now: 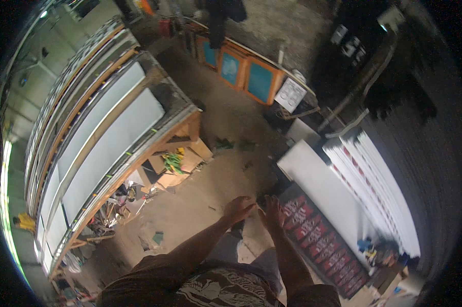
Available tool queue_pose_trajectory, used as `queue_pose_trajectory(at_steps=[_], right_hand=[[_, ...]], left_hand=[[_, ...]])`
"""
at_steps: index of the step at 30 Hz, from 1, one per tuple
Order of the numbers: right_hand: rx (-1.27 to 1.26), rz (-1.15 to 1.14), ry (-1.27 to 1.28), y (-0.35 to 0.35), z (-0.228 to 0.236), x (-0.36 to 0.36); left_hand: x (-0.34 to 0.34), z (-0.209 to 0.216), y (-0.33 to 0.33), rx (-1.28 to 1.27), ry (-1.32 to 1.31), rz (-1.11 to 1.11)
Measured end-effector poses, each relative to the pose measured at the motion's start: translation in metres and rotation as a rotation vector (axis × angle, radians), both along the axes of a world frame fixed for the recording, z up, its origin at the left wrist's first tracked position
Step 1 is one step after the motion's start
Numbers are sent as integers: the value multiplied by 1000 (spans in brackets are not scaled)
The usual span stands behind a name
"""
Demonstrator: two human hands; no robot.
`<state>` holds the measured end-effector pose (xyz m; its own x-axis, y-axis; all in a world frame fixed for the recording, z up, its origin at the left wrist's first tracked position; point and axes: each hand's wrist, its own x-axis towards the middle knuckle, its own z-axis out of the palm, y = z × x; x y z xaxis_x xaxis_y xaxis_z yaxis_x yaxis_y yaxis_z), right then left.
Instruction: The person places white rectangular sheets into wooden frames on a long drying rack. They then pick up a large printed sheet with a red and black pattern, carry it to a table, and place it on top of a stack of similar printed sheets.
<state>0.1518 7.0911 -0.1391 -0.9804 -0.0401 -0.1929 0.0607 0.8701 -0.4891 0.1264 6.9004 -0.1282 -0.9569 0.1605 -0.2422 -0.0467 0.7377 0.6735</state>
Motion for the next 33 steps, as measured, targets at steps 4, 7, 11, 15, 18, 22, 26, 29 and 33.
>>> queue_pose_trajectory(at_steps=[4, 7, 11, 15, 18, 22, 26, 29, 33], right_hand=[[-89, 70, 66, -50, 29, -74], [-32, 212, 185, -74, 44, -129], [-89, 292, 296, -95, 44, -203], [-164, 396, 391, -113, 60, -289], [-133, 535, 572, -132, 72, -339], [-242, 481, 432, -150, 101, -408], [-262, 579, 506, -177, 114, -482], [-251, 635, 516, -201, 115, -541], [-221, 723, 516, -235, 127, -621]], left_hand=[[-56, 39, -29, 53, 70, 177], [-98, 19, -48, 87, 142, 274], [-165, 33, -71, 168, 122, 370], [-236, 62, -89, 144, 123, 476], [-273, 95, -106, 100, 99, 568], [-329, 120, -113, 125, 129, 642], [-387, 125, -129, 60, 205, 716], [-438, 117, -151, 145, 176, 790], [-502, 121, -174, 210, 144, 903]])
